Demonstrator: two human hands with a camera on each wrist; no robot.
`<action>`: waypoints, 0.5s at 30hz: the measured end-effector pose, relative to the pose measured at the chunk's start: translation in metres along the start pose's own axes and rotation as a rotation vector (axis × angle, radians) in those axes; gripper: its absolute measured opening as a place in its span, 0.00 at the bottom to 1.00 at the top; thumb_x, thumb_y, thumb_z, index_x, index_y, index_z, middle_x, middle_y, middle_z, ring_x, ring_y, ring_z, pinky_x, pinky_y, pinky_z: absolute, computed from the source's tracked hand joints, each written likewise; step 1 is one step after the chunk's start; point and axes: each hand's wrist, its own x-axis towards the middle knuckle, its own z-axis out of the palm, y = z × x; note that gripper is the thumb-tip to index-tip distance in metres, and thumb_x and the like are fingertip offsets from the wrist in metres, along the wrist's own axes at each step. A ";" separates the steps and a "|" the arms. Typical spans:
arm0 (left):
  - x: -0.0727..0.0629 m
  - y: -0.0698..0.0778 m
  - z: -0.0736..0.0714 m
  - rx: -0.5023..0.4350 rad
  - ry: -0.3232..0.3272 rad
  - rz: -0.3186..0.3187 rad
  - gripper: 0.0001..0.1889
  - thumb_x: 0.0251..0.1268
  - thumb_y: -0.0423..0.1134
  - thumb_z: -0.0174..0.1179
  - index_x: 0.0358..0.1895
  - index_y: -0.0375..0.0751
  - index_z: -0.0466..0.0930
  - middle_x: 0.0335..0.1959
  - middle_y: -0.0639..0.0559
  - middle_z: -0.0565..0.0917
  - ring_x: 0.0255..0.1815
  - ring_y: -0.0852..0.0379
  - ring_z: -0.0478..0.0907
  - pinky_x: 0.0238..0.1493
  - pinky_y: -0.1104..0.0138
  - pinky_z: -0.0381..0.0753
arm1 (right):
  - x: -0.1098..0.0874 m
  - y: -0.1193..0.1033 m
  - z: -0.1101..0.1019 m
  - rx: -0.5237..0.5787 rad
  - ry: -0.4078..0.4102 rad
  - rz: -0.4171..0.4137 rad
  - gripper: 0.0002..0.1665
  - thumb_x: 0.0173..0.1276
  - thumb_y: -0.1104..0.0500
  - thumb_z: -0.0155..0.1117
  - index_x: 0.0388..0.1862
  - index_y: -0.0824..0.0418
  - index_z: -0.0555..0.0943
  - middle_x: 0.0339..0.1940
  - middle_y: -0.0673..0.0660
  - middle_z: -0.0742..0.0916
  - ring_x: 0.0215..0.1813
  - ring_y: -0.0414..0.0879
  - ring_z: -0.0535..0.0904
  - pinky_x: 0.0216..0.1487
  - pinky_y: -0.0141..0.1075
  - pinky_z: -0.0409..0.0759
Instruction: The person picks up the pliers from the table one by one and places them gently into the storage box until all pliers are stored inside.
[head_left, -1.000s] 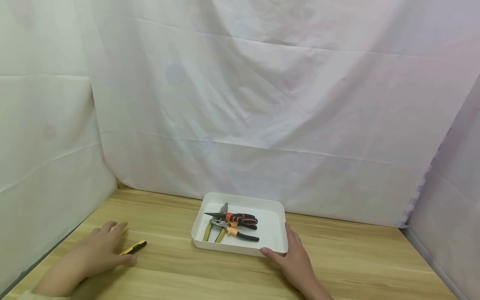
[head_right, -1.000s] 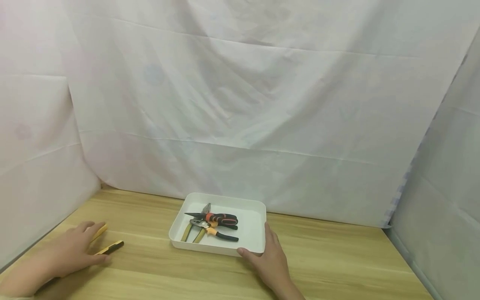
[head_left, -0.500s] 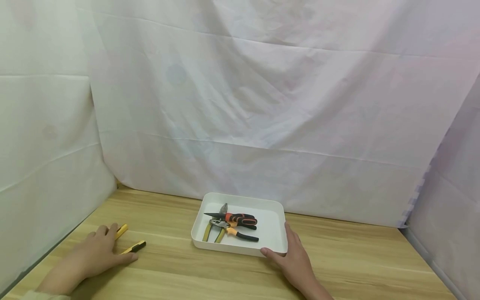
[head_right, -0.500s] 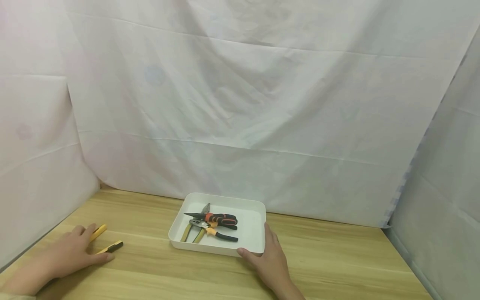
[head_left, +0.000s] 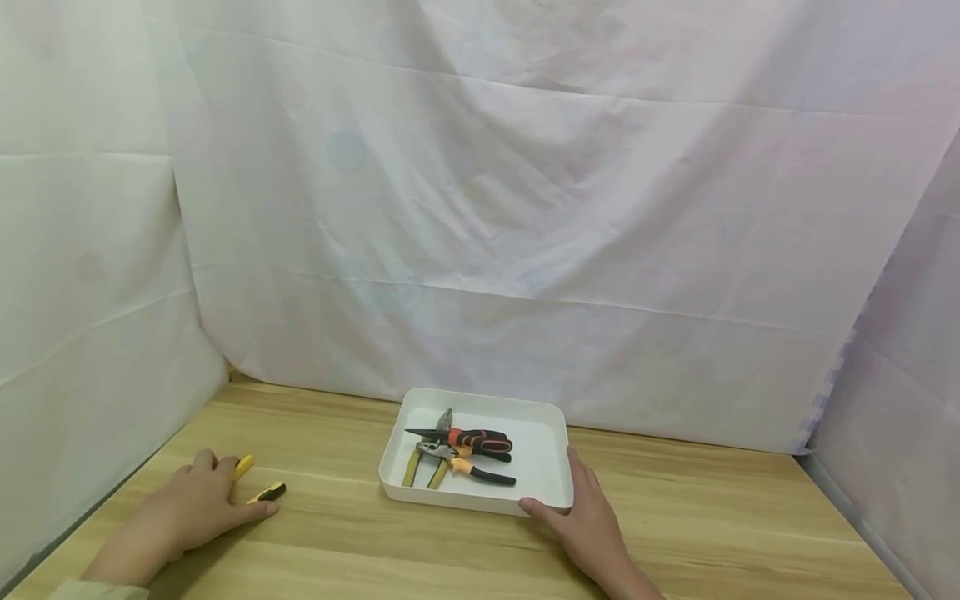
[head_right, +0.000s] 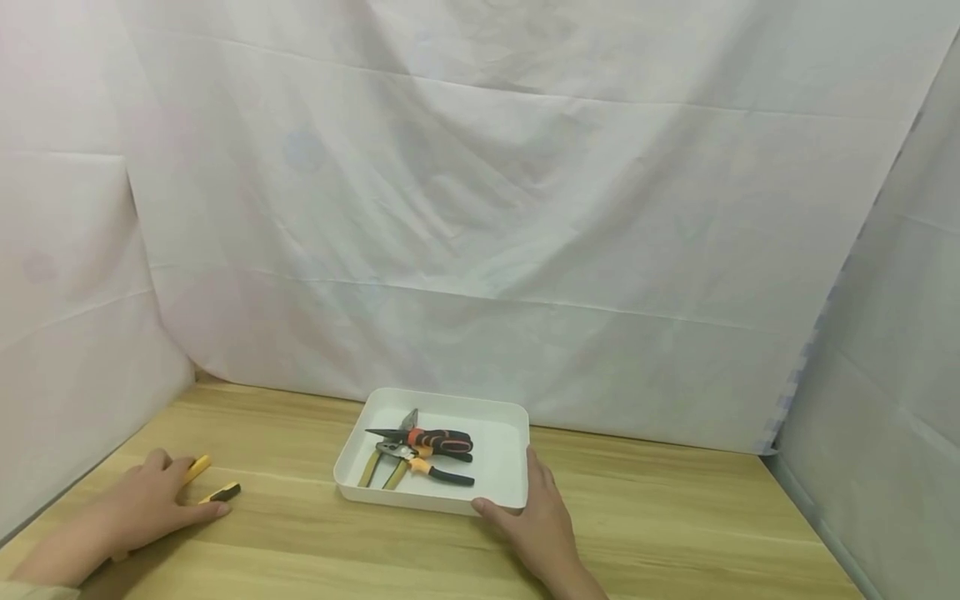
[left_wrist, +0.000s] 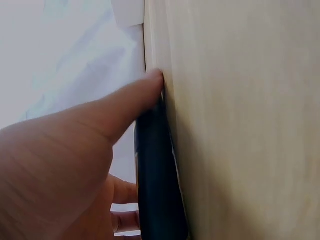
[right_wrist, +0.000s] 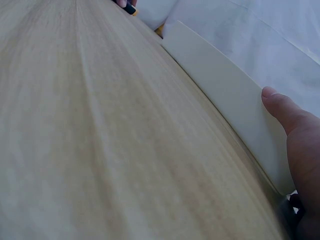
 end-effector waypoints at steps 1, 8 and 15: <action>0.001 0.000 0.001 0.002 0.005 0.006 0.55 0.54 0.76 0.61 0.60 0.19 0.72 0.47 0.28 0.75 0.41 0.40 0.78 0.36 0.46 0.80 | 0.000 0.000 0.000 0.000 0.002 0.000 0.70 0.55 0.26 0.70 0.83 0.64 0.51 0.78 0.68 0.67 0.77 0.66 0.66 0.72 0.62 0.68; 0.005 0.001 0.004 -0.036 0.010 0.036 0.44 0.60 0.67 0.63 0.61 0.27 0.72 0.42 0.35 0.75 0.35 0.46 0.76 0.31 0.50 0.78 | 0.000 0.003 0.002 0.011 0.012 -0.006 0.71 0.55 0.25 0.70 0.82 0.64 0.52 0.78 0.68 0.67 0.77 0.66 0.66 0.72 0.62 0.68; 0.005 0.004 0.002 -0.033 -0.033 0.027 0.41 0.63 0.64 0.63 0.62 0.28 0.71 0.40 0.38 0.76 0.34 0.49 0.75 0.31 0.52 0.77 | 0.000 0.001 0.002 0.013 0.018 -0.006 0.71 0.54 0.26 0.71 0.82 0.64 0.53 0.77 0.68 0.69 0.76 0.66 0.67 0.72 0.61 0.68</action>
